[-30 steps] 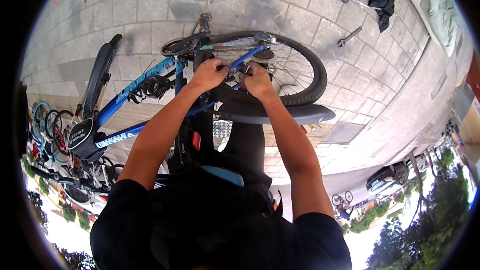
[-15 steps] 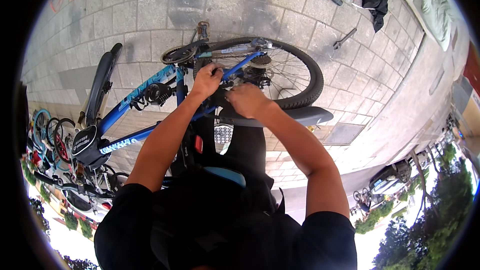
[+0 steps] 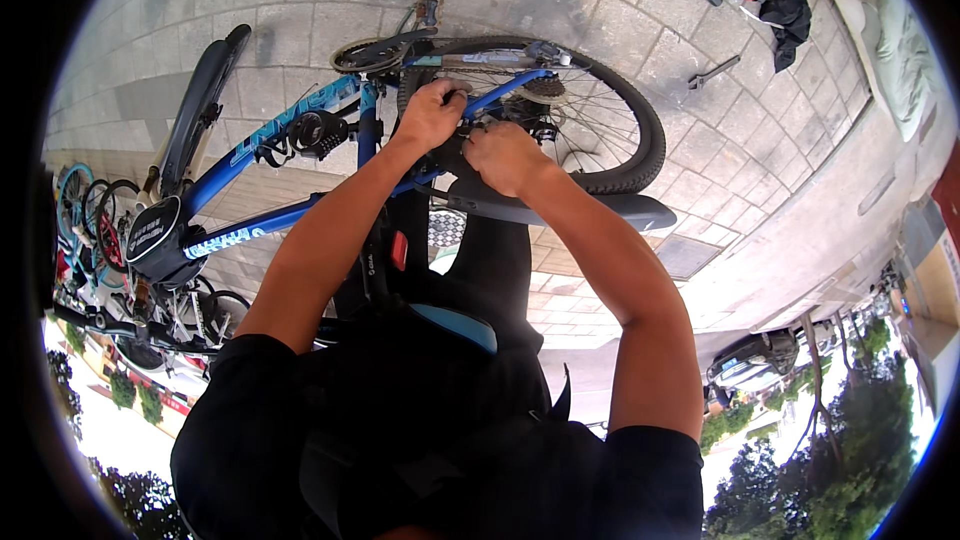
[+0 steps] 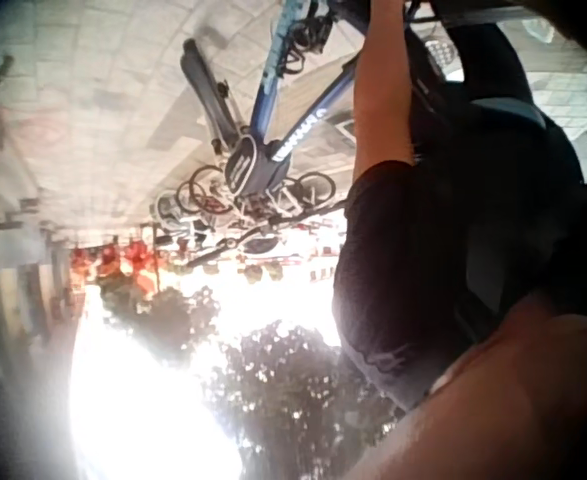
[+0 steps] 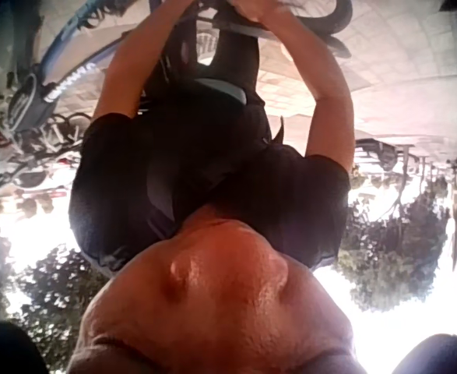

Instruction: The person is repairing a bicycle, focusing on the rear derailleur and chain area. They use their hands to adjust and tighten components, then remove the handlebars and walk into a shop.

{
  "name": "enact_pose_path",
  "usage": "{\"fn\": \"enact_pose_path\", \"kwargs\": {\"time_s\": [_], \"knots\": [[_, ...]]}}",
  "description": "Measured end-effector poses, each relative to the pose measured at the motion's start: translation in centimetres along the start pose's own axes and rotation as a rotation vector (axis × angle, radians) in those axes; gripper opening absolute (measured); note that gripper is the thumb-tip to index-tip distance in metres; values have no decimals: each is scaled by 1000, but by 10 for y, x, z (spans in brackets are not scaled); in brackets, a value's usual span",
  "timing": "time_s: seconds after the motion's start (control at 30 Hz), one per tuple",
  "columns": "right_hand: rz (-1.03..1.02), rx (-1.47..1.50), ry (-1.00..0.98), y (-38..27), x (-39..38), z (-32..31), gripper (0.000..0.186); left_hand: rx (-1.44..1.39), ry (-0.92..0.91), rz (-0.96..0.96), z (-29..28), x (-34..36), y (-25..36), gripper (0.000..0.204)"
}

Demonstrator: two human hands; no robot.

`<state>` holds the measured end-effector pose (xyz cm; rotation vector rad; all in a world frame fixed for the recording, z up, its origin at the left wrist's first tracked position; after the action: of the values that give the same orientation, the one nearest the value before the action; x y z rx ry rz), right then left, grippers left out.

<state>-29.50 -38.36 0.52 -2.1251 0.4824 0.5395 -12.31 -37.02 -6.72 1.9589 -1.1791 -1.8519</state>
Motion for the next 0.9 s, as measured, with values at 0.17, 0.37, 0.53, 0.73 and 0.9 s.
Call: {"fn": "enact_pose_path", "kwargs": {"time_s": [0.17, 0.37, 0.53, 0.73, 0.9], "knots": [[81, 243, 198, 16, -24, 17, 12, 8, -24, -47, 7, -6, -2, 28], [896, 1766, 482, 35, -23, 43, 20, 26, -7, 8, 9, 4, -10, 28], [901, 1858, 416, 41, -20, 35, 22, -13, -6, -32, 8, 4, -5, 29], [808, 1926, 397, 50, -16, 49, 24, 20, -9, -44, 6, 4, -3, 30], [832, 1942, 401, 56, -14, 56, 25, -13, -21, -45, 5, 2, -2, 30]]}}
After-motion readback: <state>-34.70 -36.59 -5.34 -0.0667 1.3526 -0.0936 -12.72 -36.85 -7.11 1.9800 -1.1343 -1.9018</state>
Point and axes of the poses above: each hand's wrist, its own x-axis towards the middle knuckle, its own z-axis out of the palm, y = z × x, the point moved 2 cm from there along x, towards the middle knuckle, and after that the axes turned 8 degrees about -y, right-handed, at the moved point
